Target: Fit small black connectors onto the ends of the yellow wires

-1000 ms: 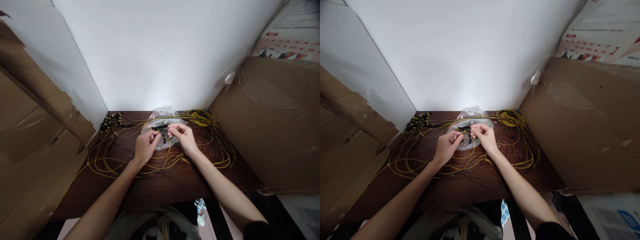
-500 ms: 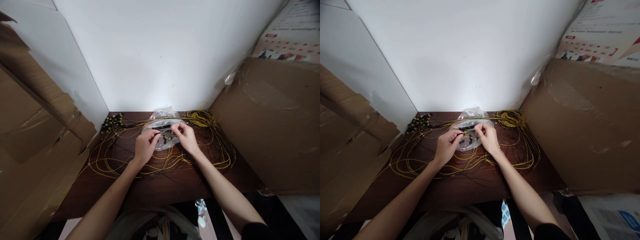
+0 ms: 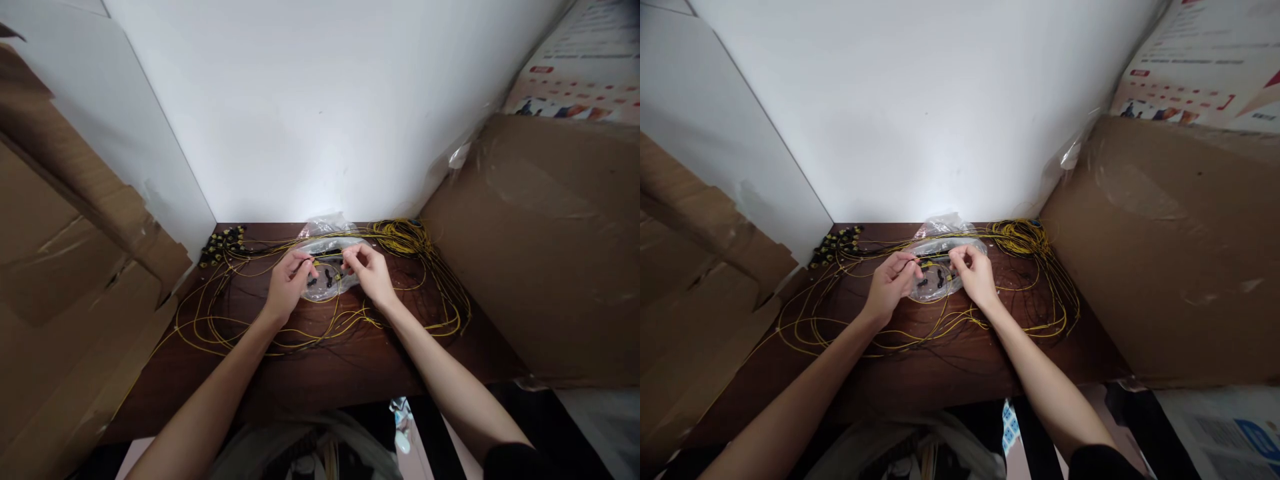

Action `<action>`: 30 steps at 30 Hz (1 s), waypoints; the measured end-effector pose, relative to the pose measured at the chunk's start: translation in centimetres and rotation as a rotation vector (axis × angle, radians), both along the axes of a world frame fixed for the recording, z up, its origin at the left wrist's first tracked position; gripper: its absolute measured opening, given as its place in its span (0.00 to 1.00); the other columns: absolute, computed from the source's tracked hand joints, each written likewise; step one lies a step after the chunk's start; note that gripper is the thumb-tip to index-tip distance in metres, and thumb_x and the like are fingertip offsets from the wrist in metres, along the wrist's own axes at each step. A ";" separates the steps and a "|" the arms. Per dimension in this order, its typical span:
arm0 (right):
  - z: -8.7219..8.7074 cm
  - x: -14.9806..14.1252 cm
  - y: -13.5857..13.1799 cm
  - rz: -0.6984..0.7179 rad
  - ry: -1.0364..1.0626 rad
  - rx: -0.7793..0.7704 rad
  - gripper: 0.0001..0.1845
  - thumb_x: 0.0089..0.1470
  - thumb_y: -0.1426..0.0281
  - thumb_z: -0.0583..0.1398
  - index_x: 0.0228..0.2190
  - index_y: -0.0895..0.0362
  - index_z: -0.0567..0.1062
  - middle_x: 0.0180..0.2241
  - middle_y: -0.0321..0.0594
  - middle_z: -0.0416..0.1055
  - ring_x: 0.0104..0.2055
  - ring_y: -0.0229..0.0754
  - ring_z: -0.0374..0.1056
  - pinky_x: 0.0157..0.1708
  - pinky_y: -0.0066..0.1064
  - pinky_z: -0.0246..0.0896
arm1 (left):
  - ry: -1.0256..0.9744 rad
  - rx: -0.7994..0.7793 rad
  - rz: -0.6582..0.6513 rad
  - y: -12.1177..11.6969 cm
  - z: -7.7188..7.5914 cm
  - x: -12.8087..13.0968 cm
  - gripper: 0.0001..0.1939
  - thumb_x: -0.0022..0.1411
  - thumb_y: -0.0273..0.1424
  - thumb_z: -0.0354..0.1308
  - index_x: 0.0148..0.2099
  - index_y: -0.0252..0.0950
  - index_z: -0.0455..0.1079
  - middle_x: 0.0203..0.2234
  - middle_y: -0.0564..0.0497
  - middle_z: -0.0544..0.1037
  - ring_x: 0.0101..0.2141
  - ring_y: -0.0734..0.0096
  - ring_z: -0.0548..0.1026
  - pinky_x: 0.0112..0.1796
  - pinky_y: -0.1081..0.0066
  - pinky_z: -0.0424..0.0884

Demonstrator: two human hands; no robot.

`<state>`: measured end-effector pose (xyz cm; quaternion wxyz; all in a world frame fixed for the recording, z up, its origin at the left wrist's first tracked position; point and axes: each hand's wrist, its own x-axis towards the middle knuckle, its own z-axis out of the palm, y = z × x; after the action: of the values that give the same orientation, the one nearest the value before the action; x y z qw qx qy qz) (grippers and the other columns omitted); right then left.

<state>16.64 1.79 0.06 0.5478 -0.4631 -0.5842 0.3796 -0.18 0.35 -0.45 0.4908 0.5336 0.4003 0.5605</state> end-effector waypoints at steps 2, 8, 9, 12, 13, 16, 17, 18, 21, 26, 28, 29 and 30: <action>0.3 -0.2 -0.1 0.064 0.178 -0.079 0.13 0.46 0.60 0.62 0.27 0.58 0.70 0.23 0.36 0.69 0.25 0.36 0.65 0.24 0.28 0.60 | 0.074 0.048 0.039 0.0 0.0 0.0 0.07 0.56 0.33 0.54 0.36 0.35 0.64 0.23 0.54 0.72 0.18 0.83 0.63 0.19 0.80 0.58; 1.2 -0.5 -0.4 0.307 0.548 -0.288 0.11 0.46 0.64 0.63 0.28 0.57 0.68 0.34 0.42 0.75 0.27 0.35 0.70 0.29 0.28 0.67 | 0.361 0.237 0.148 -0.1 -0.3 -0.2 0.07 0.58 0.33 0.52 0.36 0.35 0.68 0.24 0.53 0.71 0.26 0.75 0.68 0.28 0.75 0.63; 1.2 -0.5 -0.4 0.331 0.570 -0.315 0.10 0.47 0.64 0.62 0.28 0.56 0.68 0.35 0.42 0.76 0.29 0.36 0.71 0.31 0.29 0.68 | 0.434 0.253 0.169 -0.1 -0.4 -0.3 0.08 0.58 0.33 0.52 0.37 0.35 0.69 0.22 0.54 0.70 0.24 0.75 0.66 0.27 0.75 0.61; 1.1 -0.5 -0.3 0.374 0.622 -0.387 0.08 0.48 0.65 0.61 0.29 0.56 0.68 0.37 0.43 0.75 0.35 0.39 0.72 0.33 0.30 0.68 | 0.580 0.288 0.213 -0.3 -0.4 -0.4 0.10 0.59 0.34 0.51 0.39 0.36 0.70 0.19 0.55 0.67 0.21 0.76 0.63 0.25 0.75 0.58; 1.0 -0.5 -0.3 0.383 0.643 -0.404 0.08 0.48 0.66 0.61 0.29 0.56 0.69 0.37 0.42 0.75 0.35 0.39 0.72 0.33 0.29 0.68 | 0.598 0.293 0.217 -0.4 -0.4 -0.4 0.10 0.59 0.34 0.51 0.39 0.36 0.71 0.18 0.55 0.67 0.20 0.76 0.62 0.25 0.75 0.58; 0.7 -0.6 -0.1 0.387 0.704 -0.439 0.08 0.46 0.67 0.63 0.28 0.56 0.68 0.29 0.37 0.75 0.29 0.35 0.70 0.30 0.26 0.67 | 0.620 0.293 0.191 -0.4 -0.5 -0.3 0.11 0.60 0.34 0.51 0.40 0.36 0.72 0.19 0.54 0.70 0.21 0.75 0.64 0.25 0.75 0.58; 0.6 -0.6 -0.1 0.380 0.710 -0.447 0.09 0.45 0.67 0.63 0.28 0.56 0.68 0.26 0.35 0.74 0.26 0.34 0.69 0.28 0.25 0.66 | 0.630 0.291 0.175 -0.4 -0.5 -0.3 0.11 0.60 0.34 0.51 0.40 0.36 0.72 0.20 0.53 0.72 0.21 0.75 0.65 0.26 0.75 0.59; 0.5 -0.7 -0.1 0.365 0.705 -0.450 0.10 0.44 0.67 0.64 0.28 0.56 0.68 0.23 0.34 0.72 0.23 0.32 0.67 0.26 0.24 0.64 | 0.641 0.289 0.162 -0.4 -0.5 -0.2 0.11 0.60 0.35 0.51 0.39 0.36 0.72 0.22 0.53 0.73 0.22 0.75 0.66 0.26 0.75 0.59; 0.4 -0.9 -0.3 0.292 0.605 -0.411 0.14 0.42 0.65 0.65 0.30 0.57 0.68 0.20 0.32 0.69 0.20 0.31 0.63 0.22 0.23 0.59 | 0.688 0.287 0.157 -0.5 -0.6 -0.2 0.11 0.60 0.34 0.51 0.38 0.36 0.73 0.23 0.52 0.75 0.23 0.75 0.67 0.27 0.75 0.60; 0.0 -1.2 -0.5 0.249 0.279 -0.185 0.18 0.40 0.63 0.66 0.34 0.57 0.70 0.20 0.31 0.67 0.23 0.32 0.63 0.26 0.26 0.58 | 0.729 0.289 0.178 -0.6 -0.6 -0.2 0.10 0.59 0.34 0.52 0.37 0.36 0.73 0.23 0.52 0.76 0.22 0.75 0.68 0.26 0.75 0.60; -0.1 -1.2 -0.6 0.247 0.133 -0.085 0.16 0.42 0.64 0.65 0.34 0.57 0.71 0.21 0.30 0.65 0.24 0.33 0.62 0.27 0.27 0.58 | 0.745 0.293 0.182 -0.6 -0.7 -0.3 0.10 0.59 0.34 0.52 0.37 0.36 0.73 0.23 0.52 0.76 0.23 0.74 0.69 0.26 0.75 0.60; -0.2 -1.2 -0.6 0.242 0.055 -0.040 0.14 0.43 0.64 0.64 0.34 0.56 0.72 0.21 0.30 0.65 0.24 0.33 0.62 0.28 0.28 0.58 | 0.753 0.296 0.181 -0.5 -0.8 -0.3 0.10 0.59 0.34 0.52 0.38 0.36 0.73 0.23 0.52 0.76 0.23 0.74 0.69 0.26 0.75 0.60; -0.2 -1.2 -0.7 0.231 -0.023 0.005 0.12 0.44 0.65 0.63 0.33 0.56 0.72 0.22 0.31 0.65 0.25 0.34 0.62 0.28 0.28 0.58 | 0.758 0.300 0.176 -0.5 -0.8 -0.3 0.10 0.59 0.34 0.52 0.38 0.36 0.73 0.24 0.51 0.77 0.24 0.73 0.70 0.27 0.75 0.61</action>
<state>15.46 1.09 -0.15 0.4948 -0.3955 -0.6410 0.4335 -0.48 -0.15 -1.28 0.1756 0.7314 0.5105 0.4166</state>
